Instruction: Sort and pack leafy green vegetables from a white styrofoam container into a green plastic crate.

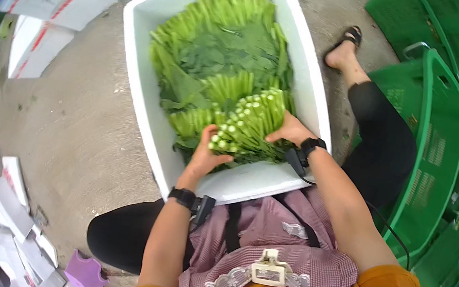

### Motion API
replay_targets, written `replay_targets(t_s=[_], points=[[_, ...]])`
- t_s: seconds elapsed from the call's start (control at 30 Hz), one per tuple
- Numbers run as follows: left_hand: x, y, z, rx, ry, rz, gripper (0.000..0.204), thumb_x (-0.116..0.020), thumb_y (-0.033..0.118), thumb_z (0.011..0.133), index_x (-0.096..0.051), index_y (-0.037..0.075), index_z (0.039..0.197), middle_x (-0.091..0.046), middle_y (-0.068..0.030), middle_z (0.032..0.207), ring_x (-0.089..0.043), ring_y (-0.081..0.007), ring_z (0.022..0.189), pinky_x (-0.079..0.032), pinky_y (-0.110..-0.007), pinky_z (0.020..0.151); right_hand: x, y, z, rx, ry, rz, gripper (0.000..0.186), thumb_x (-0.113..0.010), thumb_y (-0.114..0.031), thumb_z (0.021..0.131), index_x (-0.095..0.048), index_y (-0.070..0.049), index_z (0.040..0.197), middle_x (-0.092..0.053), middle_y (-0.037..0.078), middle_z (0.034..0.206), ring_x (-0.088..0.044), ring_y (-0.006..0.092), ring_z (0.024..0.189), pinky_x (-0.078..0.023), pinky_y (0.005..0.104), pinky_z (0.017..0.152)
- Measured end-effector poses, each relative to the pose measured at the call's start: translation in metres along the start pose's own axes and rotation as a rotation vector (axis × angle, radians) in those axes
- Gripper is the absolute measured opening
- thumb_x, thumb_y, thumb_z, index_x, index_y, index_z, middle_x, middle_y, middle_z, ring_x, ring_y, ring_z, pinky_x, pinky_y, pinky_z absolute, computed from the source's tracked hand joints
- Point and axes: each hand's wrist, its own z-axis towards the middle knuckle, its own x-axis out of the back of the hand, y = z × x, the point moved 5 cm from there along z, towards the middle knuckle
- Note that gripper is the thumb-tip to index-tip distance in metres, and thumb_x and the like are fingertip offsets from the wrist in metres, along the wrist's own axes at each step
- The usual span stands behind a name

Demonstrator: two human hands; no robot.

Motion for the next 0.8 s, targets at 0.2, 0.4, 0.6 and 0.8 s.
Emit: replay_targets(t_s=[0.2, 0.4, 0.6, 0.8], points=[[-0.027, 0.008, 0.017, -0.16, 0.051, 0.036, 0.074, -0.084, 0.004, 0.057, -0.046, 0.0, 0.121, -0.058, -0.0089, 0.114, -0.053, -0.0192, 0.107, -0.043, -0.031, 0.093, 0.005, 0.011, -0.008, 0.162, 0.063, 0.077, 0.087, -0.076, 0.01, 0.053, -0.04, -0.002, 0.131, -0.057, 0.01, 0.119, -0.055, 0.0218, 0.108, -0.046, 0.0339, 0.092], [-0.023, -0.02, 0.017, -0.076, 0.167, -0.156, 0.067, -0.083, 0.01, 0.061, -0.046, 0.0, 0.116, -0.06, -0.0105, 0.109, -0.057, -0.0214, 0.102, -0.045, -0.032, 0.088, -0.005, 0.032, 0.005, 0.11, 0.08, 0.088, 0.078, -0.077, 0.01, 0.052, -0.047, -0.001, 0.124, -0.06, 0.009, 0.114, -0.058, 0.0207, 0.103, -0.047, 0.0323, 0.09], [-0.014, 0.021, 0.005, -0.006, 0.154, -0.378, 0.047, -0.077, -0.002, 0.067, -0.055, 0.002, 0.109, -0.064, -0.0058, 0.098, -0.061, -0.0172, 0.086, -0.053, -0.031, 0.076, 0.002, -0.012, 0.002, 0.198, 0.137, -0.154, 0.063, -0.076, -0.005, 0.058, -0.053, -0.002, 0.117, -0.064, 0.008, 0.102, -0.059, 0.018, 0.092, -0.046, 0.03, 0.085], [-0.012, 0.058, -0.019, -0.133, 0.275, -0.36, 0.05, -0.076, -0.003, 0.068, -0.052, 0.002, 0.112, -0.06, -0.0055, 0.102, -0.057, -0.0164, 0.091, -0.047, -0.03, 0.082, 0.003, -0.023, -0.001, 0.293, 0.172, -0.117, 0.062, -0.077, -0.001, 0.057, -0.054, 0.002, 0.115, -0.064, 0.013, 0.101, -0.06, 0.02, 0.091, -0.049, 0.0305, 0.077]])
